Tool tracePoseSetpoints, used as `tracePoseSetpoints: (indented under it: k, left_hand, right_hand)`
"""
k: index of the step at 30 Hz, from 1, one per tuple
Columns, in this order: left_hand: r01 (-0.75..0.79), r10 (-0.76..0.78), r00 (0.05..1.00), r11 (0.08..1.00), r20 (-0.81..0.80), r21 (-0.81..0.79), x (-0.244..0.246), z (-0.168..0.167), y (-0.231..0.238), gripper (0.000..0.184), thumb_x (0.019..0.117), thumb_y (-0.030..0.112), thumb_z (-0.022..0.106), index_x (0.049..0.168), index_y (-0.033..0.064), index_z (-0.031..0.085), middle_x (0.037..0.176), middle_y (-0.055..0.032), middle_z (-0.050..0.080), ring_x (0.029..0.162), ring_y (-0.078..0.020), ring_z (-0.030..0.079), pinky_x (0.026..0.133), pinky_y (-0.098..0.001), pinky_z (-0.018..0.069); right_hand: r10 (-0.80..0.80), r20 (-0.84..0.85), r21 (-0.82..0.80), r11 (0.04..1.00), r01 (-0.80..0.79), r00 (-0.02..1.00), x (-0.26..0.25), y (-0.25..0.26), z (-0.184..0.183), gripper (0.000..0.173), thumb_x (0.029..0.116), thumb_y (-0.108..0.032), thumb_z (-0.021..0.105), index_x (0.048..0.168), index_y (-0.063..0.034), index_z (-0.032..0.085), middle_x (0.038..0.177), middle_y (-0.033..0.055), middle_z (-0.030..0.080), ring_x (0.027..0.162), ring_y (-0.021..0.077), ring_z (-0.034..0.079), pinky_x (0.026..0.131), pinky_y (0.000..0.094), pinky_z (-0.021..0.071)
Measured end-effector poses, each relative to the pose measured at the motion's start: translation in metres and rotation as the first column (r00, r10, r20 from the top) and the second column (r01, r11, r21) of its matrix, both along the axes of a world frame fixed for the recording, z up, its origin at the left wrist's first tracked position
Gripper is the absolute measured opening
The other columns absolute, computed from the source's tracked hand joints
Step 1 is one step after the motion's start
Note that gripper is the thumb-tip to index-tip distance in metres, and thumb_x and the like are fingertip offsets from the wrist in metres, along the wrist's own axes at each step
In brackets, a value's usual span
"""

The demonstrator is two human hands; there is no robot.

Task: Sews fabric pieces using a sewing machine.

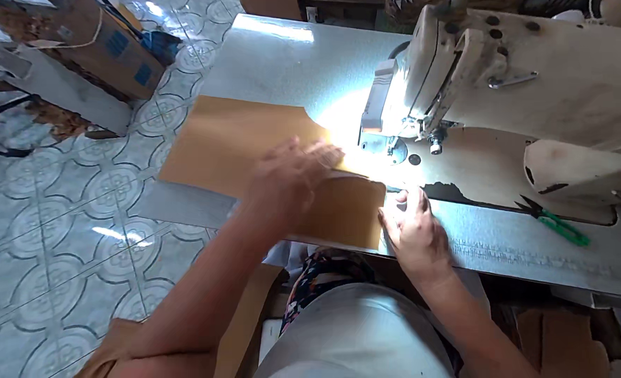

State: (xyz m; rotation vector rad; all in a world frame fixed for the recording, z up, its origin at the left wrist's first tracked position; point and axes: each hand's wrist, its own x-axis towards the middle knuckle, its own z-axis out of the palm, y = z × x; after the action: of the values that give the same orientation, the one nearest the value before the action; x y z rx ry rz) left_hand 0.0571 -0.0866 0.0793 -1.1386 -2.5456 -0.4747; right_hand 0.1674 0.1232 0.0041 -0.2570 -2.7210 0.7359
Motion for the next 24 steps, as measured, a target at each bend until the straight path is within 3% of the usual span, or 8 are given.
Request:
tracePoseSetpoints:
  k: [2,3,6,10,16,20,24]
  left_hand:
    - [0.104,-0.104,0.994,0.995,0.031,-0.008,0.007,-0.023,0.015,0.033,0.0978,0.002,0.054,0.125,0.0097,0.073,0.116,-0.0162,0.075,0.114,-0.0365,0.070,0.105,-0.0575,0.0500]
    - [0.146,-0.146,0.988,0.989,0.045,-0.012,0.009,-0.035,0.020,0.033,0.0982,0.003,0.055,0.125,0.0113,0.073,0.116,-0.0157,0.074,0.113,-0.0357,0.070,0.104,-0.0560,0.0510]
    - [0.236,-0.224,0.956,0.971,0.187,-0.047,0.013,-0.061,0.026,0.035,0.1018,0.008,0.053,0.132,0.0148,0.070,0.144,-0.0131,0.062,0.135,-0.0341,0.057,0.110,-0.0562,0.0457]
    - [0.296,-0.280,0.925,0.955,0.259,-0.027,0.012,-0.076,0.024,0.035,0.1034,0.015,0.052,0.134,0.0184,0.070,0.150,-0.0116,0.056,0.142,-0.0362,0.049,0.112,-0.0601,0.0419]
    - [0.385,-0.354,0.886,0.921,0.301,-0.052,0.003,-0.072,0.021,0.040,0.1012,0.026,0.053,0.138,0.0318,0.066,0.157,-0.0071,0.049,0.148,-0.0407,0.038,0.112,-0.0755,0.0279]
    - [0.370,-0.338,0.893,0.927,0.296,-0.057,0.003,-0.074,0.023,0.042,0.0994,0.023,0.053,0.139,0.0323,0.066,0.157,-0.0066,0.049,0.149,-0.0418,0.038,0.111,-0.0812,0.0204]
    - [0.339,-0.313,0.910,0.939,0.273,-0.055,0.007,-0.076,0.026,0.041,0.1014,0.022,0.053,0.139,0.0319,0.066,0.156,-0.0088,0.051,0.148,-0.0424,0.039,0.110,-0.0823,0.0201]
  right_hand:
    - [0.054,-0.130,0.114,0.993,-0.039,0.990,0.014,0.002,-0.013,0.041,0.0960,-0.033,0.067,0.118,0.0021,0.069,0.106,0.0193,0.070,0.081,0.0304,0.071,0.067,0.0433,0.0603]
    - [0.109,-0.176,0.137,0.987,-0.085,0.978,0.019,0.001,-0.019,0.033,0.0972,-0.032,0.066,0.114,-0.0053,0.075,0.105,0.0157,0.072,0.087,0.0298,0.071,0.072,0.0430,0.0599]
    - [0.200,-0.204,0.225,0.962,-0.153,0.958,0.028,0.000,-0.028,0.023,0.1008,-0.034,0.063,0.110,-0.0221,0.080,0.107,0.0047,0.076,0.097,0.0268,0.070,0.078,0.0429,0.0559]
    - [0.203,-0.236,0.259,0.956,-0.140,0.950,0.035,0.000,-0.034,0.023,0.1015,-0.031,0.062,0.112,-0.0223,0.080,0.110,0.0037,0.076,0.097,0.0254,0.069,0.081,0.0418,0.0536]
    - [0.207,-0.247,0.241,0.959,-0.147,0.947,0.037,0.001,-0.037,0.023,0.1014,-0.029,0.062,0.113,-0.0207,0.080,0.114,0.0031,0.076,0.103,0.0244,0.068,0.086,0.0411,0.0525]
    - [0.214,-0.242,0.235,0.959,-0.156,0.946,0.037,0.002,-0.037,0.023,0.1013,-0.028,0.062,0.114,-0.0198,0.080,0.114,0.0035,0.076,0.102,0.0245,0.068,0.084,0.0405,0.0517]
    - [0.216,-0.241,0.228,0.960,-0.161,0.946,0.037,0.002,-0.037,0.023,0.1012,-0.027,0.062,0.114,-0.0192,0.080,0.116,0.0038,0.075,0.104,0.0244,0.068,0.085,0.0402,0.0515]
